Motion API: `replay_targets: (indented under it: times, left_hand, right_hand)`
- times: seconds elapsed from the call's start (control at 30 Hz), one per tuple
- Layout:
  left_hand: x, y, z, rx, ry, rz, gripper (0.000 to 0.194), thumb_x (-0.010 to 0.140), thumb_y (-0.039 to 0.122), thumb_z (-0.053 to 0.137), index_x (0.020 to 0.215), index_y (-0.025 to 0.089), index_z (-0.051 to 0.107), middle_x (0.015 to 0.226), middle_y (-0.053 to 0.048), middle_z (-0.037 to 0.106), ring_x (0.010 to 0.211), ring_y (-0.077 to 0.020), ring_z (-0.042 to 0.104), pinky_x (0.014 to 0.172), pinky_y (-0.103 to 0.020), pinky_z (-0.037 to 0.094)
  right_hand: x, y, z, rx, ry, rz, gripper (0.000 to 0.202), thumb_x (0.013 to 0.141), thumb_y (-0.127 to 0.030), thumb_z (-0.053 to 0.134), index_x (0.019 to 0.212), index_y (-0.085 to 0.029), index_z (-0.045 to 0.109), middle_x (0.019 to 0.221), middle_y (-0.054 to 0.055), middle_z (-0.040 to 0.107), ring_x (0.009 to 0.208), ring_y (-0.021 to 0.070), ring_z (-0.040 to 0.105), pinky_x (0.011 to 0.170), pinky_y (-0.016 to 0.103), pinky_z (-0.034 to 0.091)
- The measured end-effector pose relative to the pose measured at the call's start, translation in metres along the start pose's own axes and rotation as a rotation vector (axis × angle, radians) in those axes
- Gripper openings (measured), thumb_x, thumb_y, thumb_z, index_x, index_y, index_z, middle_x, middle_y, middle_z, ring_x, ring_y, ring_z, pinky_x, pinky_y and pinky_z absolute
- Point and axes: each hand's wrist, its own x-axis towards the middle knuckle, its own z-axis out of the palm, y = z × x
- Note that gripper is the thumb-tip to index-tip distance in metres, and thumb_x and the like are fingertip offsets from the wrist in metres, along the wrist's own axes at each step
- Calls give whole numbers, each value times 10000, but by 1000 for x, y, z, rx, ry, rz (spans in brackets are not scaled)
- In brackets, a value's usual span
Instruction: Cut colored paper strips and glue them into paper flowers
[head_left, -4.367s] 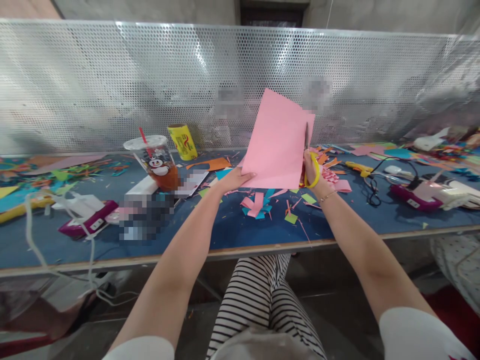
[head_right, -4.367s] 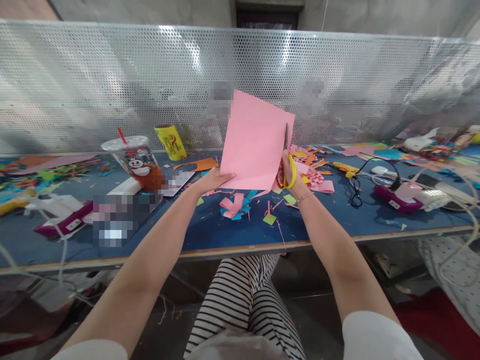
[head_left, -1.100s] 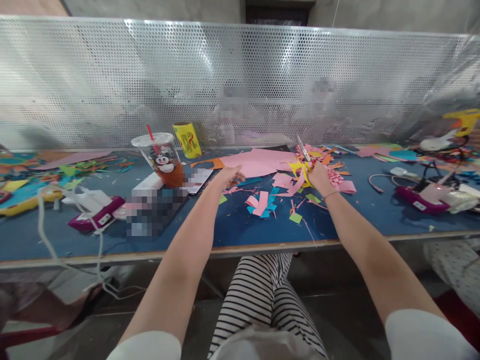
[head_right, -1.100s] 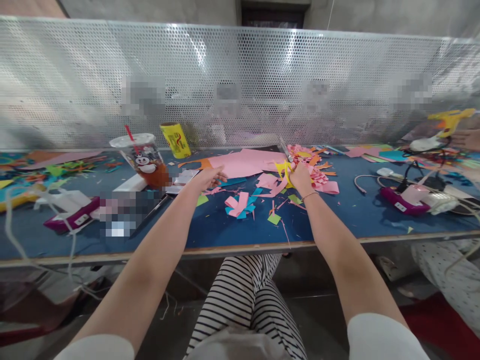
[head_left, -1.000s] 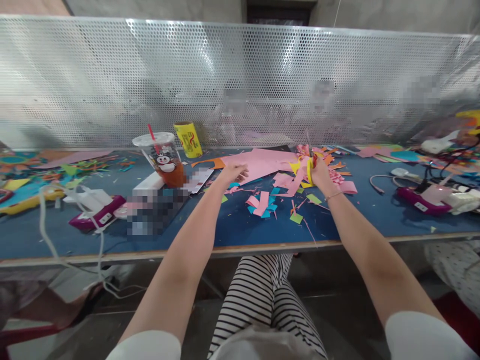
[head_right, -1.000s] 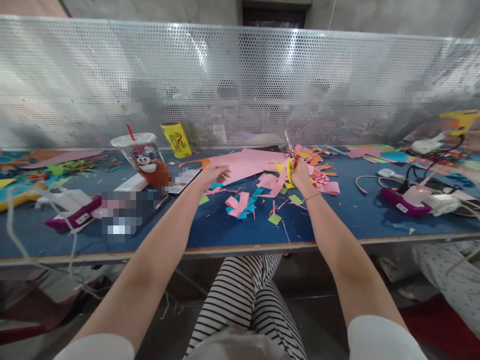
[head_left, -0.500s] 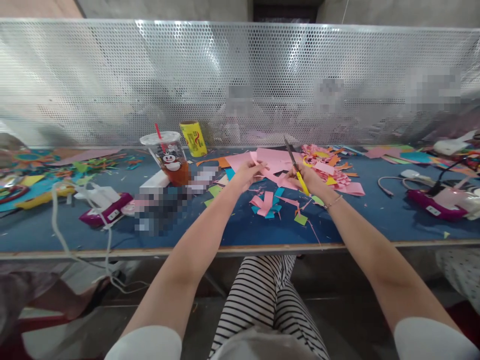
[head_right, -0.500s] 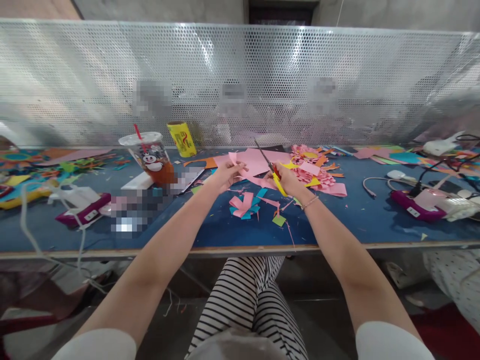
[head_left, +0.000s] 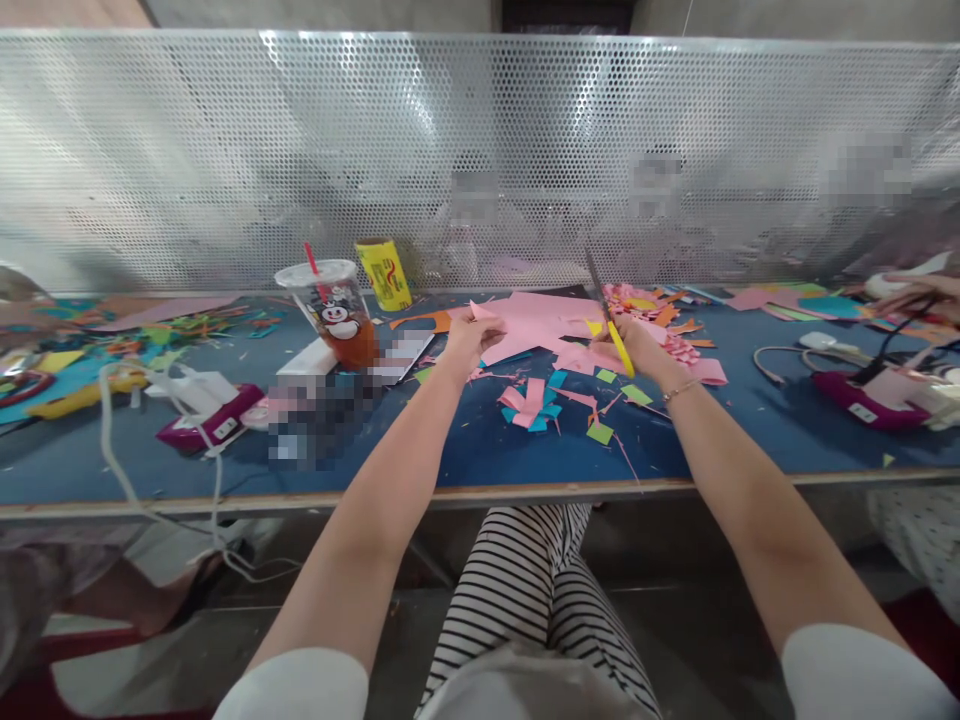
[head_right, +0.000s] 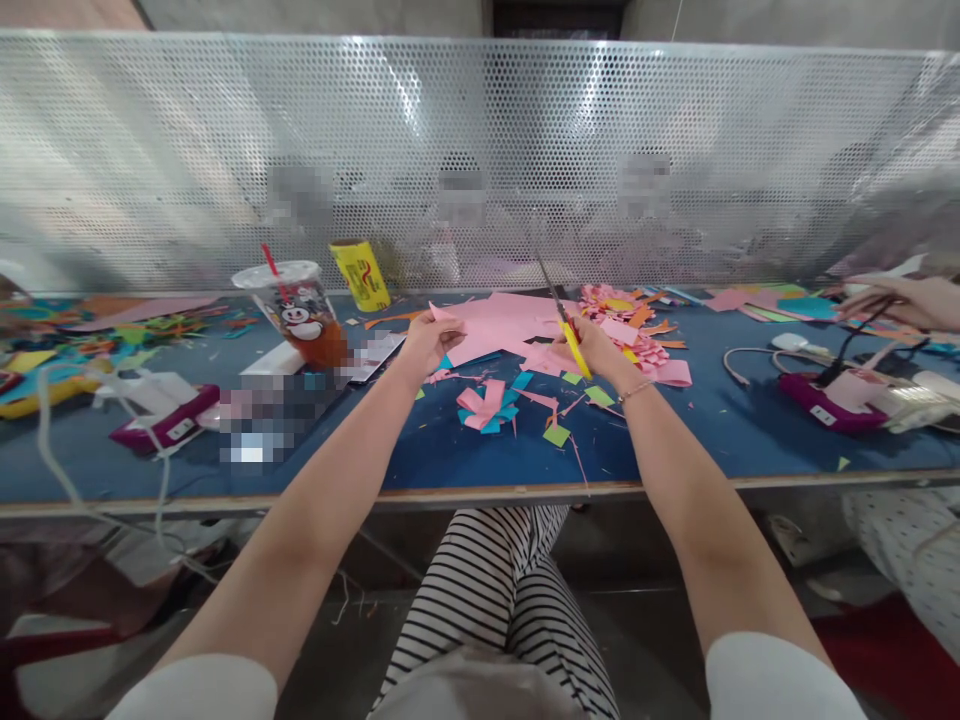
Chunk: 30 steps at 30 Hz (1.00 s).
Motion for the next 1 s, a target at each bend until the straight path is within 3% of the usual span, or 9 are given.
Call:
replay_targets:
  times: [0.17, 0.33, 0.5, 0.73, 0.83, 1.0]
  left_hand:
    - [9, -4, -10, 30, 46, -12, 270, 520, 84, 700, 739, 134, 550, 600, 6, 618, 550, -89, 595, 604, -214, 509]
    - [14, -6, -17, 71, 41, -37, 296, 529, 75, 694, 779, 140, 548, 663, -3, 620, 540, -97, 587, 619, -273, 528]
    - [22, -11, -26, 127, 143, -43, 218, 579, 102, 670, 694, 139, 488, 620, 5, 574, 530, -111, 583, 621, -316, 540]
    - [30, -13, -38, 609, 123, 263, 134, 640, 229, 661, 693, 133, 583, 565, -2, 562, 488, -108, 550, 485, -231, 470]
    - [28, -5, -35, 641, 67, 371, 85, 679, 219, 614, 696, 139, 593, 583, -8, 585, 538, -120, 578, 546, -244, 492]
    - [15, 17, -24, 880, -27, 606, 102, 721, 173, 560, 756, 159, 655, 713, -29, 658, 695, -136, 607, 701, -261, 489]
  right_hand:
    - [-4, 6, -3, -51, -203, 64, 311, 662, -433, 663, 741, -183, 497, 619, -1, 548, 496, 103, 456, 474, 247, 371]
    - [1, 14, 1, -257, -96, 63, 342, 659, -450, 667, 776, -176, 499, 734, 23, 572, 595, 126, 490, 562, 262, 393]
    - [3, 12, 7, -510, -70, 95, 309, 766, -477, 541, 764, -172, 493, 776, 74, 597, 640, 168, 516, 575, 281, 379]
    - [-5, -3, 13, -923, -64, 41, 359, 788, -492, 483, 921, -161, 524, 997, 142, 627, 848, 253, 590, 680, 310, 413]
    - [-9, -11, 15, -984, -76, 9, 387, 803, -494, 456, 984, -157, 515, 1056, 151, 619, 924, 272, 587, 722, 324, 423]
    - [-10, -18, 11, -1022, -40, -38, 456, 771, -530, 484, 1008, -141, 504, 1047, 164, 617, 954, 288, 580, 745, 341, 429]
